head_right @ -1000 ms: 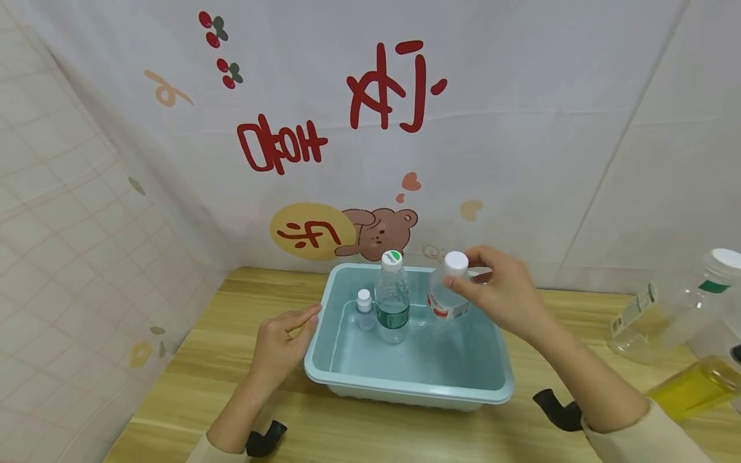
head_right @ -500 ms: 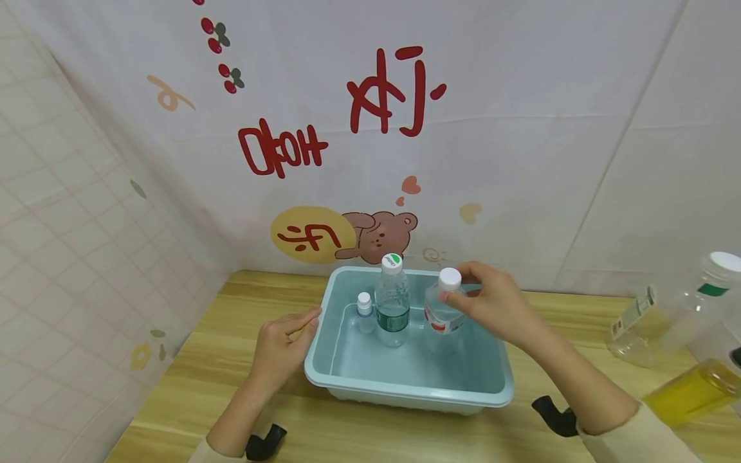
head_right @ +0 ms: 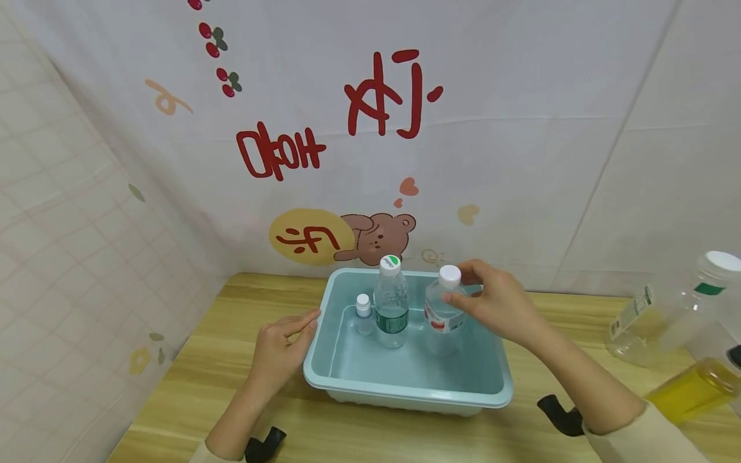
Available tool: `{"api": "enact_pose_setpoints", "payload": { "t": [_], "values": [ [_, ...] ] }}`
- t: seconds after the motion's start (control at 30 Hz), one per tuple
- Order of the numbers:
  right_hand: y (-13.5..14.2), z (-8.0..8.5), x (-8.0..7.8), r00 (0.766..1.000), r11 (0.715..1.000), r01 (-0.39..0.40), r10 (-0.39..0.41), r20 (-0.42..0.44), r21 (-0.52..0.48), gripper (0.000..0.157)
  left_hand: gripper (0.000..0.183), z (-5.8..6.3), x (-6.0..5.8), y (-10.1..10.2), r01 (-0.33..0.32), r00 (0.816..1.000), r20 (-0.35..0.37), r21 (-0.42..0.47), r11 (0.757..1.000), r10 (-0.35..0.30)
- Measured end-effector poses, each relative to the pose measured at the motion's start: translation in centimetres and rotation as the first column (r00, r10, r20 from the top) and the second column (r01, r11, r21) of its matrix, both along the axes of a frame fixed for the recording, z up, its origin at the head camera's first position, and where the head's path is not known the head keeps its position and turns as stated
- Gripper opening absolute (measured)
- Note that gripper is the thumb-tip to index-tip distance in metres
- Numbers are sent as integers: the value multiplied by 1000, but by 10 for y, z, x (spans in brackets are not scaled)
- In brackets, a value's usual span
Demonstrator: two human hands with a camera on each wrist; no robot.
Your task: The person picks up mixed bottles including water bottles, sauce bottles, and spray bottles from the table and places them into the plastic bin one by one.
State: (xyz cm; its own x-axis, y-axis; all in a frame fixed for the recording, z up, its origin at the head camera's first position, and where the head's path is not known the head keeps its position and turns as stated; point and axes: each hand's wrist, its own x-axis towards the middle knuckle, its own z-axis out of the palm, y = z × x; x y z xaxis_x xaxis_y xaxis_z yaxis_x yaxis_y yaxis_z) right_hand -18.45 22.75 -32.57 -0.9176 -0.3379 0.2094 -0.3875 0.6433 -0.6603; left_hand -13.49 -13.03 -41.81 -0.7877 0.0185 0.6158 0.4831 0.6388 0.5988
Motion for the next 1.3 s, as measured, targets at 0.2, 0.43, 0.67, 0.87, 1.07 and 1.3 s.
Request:
{"api": "enact_pose_setpoints", "payload": {
  "t": [0.2,0.43,0.67,0.87,1.07,1.3],
  "values": [
    [4,2,1,1000,1000,0,0,-14,13,49,21,-1,1,0,-4,1000,-8,-9,1000,4],
    [9,8,3,998,999,30,-28,-53,41,49,21,0,4,-1,-28,999,28,6,1000,28],
    [16,10,10,996,995,63,-58,-74,71,51,21,0,5,-3,-43,998,51,6,999,43],
    [30,7,20,988,993,94,-84,-127,69,50,21,0,4,-3,-40,998,53,5,999,39],
    [49,5,29,985,992,121,-115,-129,46,49,21,0,2,-4,-31,999,36,7,1000,30],
    [78,0,46,964,977,211,-202,-172,39,55,21,0,2,-3,-23,999,45,6,1000,23]
  ]
}}
